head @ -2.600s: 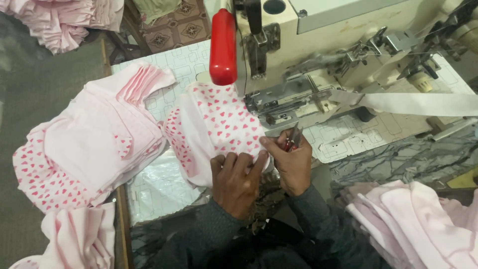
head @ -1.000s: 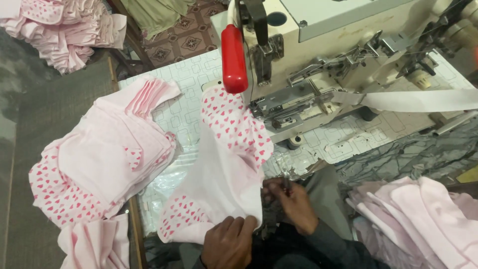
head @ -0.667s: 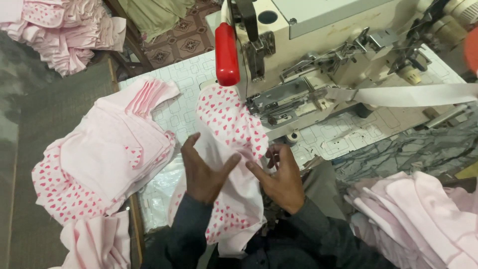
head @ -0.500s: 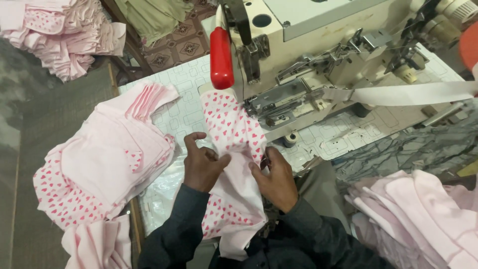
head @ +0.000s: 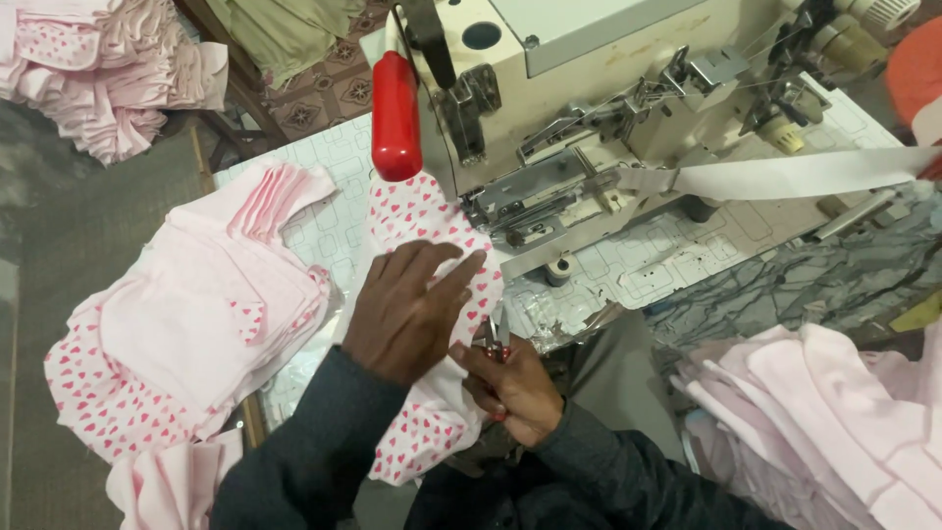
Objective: Trimming loose threads from sewn pink garments using small scissors at a sewing factory workstation.
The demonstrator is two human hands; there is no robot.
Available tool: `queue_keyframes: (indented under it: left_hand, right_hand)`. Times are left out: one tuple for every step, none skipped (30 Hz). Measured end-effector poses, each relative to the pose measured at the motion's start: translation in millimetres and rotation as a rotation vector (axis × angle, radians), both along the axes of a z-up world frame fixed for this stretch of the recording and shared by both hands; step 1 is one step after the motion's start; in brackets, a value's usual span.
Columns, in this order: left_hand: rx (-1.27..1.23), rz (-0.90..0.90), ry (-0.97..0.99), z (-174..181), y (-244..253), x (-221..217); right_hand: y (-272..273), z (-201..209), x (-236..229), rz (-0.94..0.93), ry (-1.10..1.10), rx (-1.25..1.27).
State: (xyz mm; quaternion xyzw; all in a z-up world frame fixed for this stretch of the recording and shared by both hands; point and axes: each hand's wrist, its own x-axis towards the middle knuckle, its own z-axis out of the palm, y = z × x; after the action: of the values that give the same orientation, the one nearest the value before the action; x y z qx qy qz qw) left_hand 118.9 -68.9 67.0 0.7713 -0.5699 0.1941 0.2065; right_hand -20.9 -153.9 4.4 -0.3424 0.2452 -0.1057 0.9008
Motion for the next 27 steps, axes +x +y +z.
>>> queue_keyframes:
  left_hand:
    - [-0.001,0.006,0.003,2,-2,5]
    - [0.080,0.000,0.039,4,-6,11]
    - [0.162,-0.006,0.076,6,-10,18]
    - [0.160,-0.005,0.078,4,-10,20]
    - [0.117,-0.014,0.044,2,-10,22]
    - [0.074,-0.025,0.009,-1,-11,24]
    - [0.072,-0.027,0.012,0,-11,27]
    - [0.103,-0.048,-0.098,0,-9,31]
    - [0.133,-0.070,-0.207,1,-7,34]
    - [0.133,-0.068,-0.205,0,-8,29]
    - [0.098,-0.017,-0.122,-1,-9,24]
    - [0.063,0.035,-0.042,-2,-9,19]
    - [0.062,0.038,-0.041,-1,-9,18]
    - [0.070,0.050,-0.059,-1,-9,16]
    - [0.078,0.061,-0.077,-1,-8,14]
    - [0.077,0.061,-0.078,-5,-10,12]
    - [0.066,0.092,-0.105,-8,-11,10]
    - [0.056,0.124,-0.132,-11,-11,8]
    - [0.055,0.125,-0.133,-17,-9,4]
    - [0.015,0.154,-0.169,-23,-9,1]
    - [-0.025,0.182,-0.204,-29,-9,-3]
    - [-0.025,0.180,-0.204,-39,-6,2]
    - [-0.071,0.217,-0.083,-50,-3,7]
    - [-0.116,0.255,0.036,-60,1,12]
    - [-0.116,0.254,0.035,-45,5,13]
    - [-0.141,0.334,0.094,-30,9,15]
    - [-0.166,0.415,0.154,-14,13,16]
  right_hand:
    - [2,3,-2,0.006,0.003,-0.001]
    - [3,6,-3,0.010,-0.012,0.022]
    - [3,9,-4,0.015,-0.026,0.045]
    - [2,5,-4,0.016,-0.024,0.043]
    - [1,1,-4,0.025,-0.025,0.038]
    - [-1,-3,-5,0.032,-0.025,0.034]
    - [-10,-1,-5,0.030,-0.022,0.032]
    - [-18,1,-4,0.086,0.006,0.012]
    - [-25,3,-3,0.143,0.035,-0.008]
    - [-30,5,-2,0.145,0.037,-0.008]
    - [-34,8,-2,0.075,0.008,-0.039]
    - [-39,10,-1,0.007,-0.022,-0.070]
    - [-47,14,0,0.010,-0.022,-0.071]
    - [-54,18,-1,0.006,-0.013,-0.107]
    - [-61,22,-1,0.003,-0.005,-0.142]
    - [-67,20,0,0.002,-0.005,-0.144]
    - [-73,19,2,-0.032,0.028,-0.181]
    - [-79,19,3,-0.065,0.061,-0.217]
    - [-83,19,6,-0.063,0.060,-0.217]
    - [-89,20,8,-0.063,0.070,-0.287]
    - [-95,20,11,-0.063,0.080,-0.357]
    - [-95,18,11,-0.065,0.081,-0.357]
    - [-96,16,11,-0.065,0.078,-0.386]
    - [-96,14,11,-0.063,0.073,-0.415]
    - [-95,13,12,-0.064,0.072,-0.414]
    - [-95,11,13,-0.062,0.048,-0.469]
    - [-94,10,14,-0.059,0.023,-0.523]
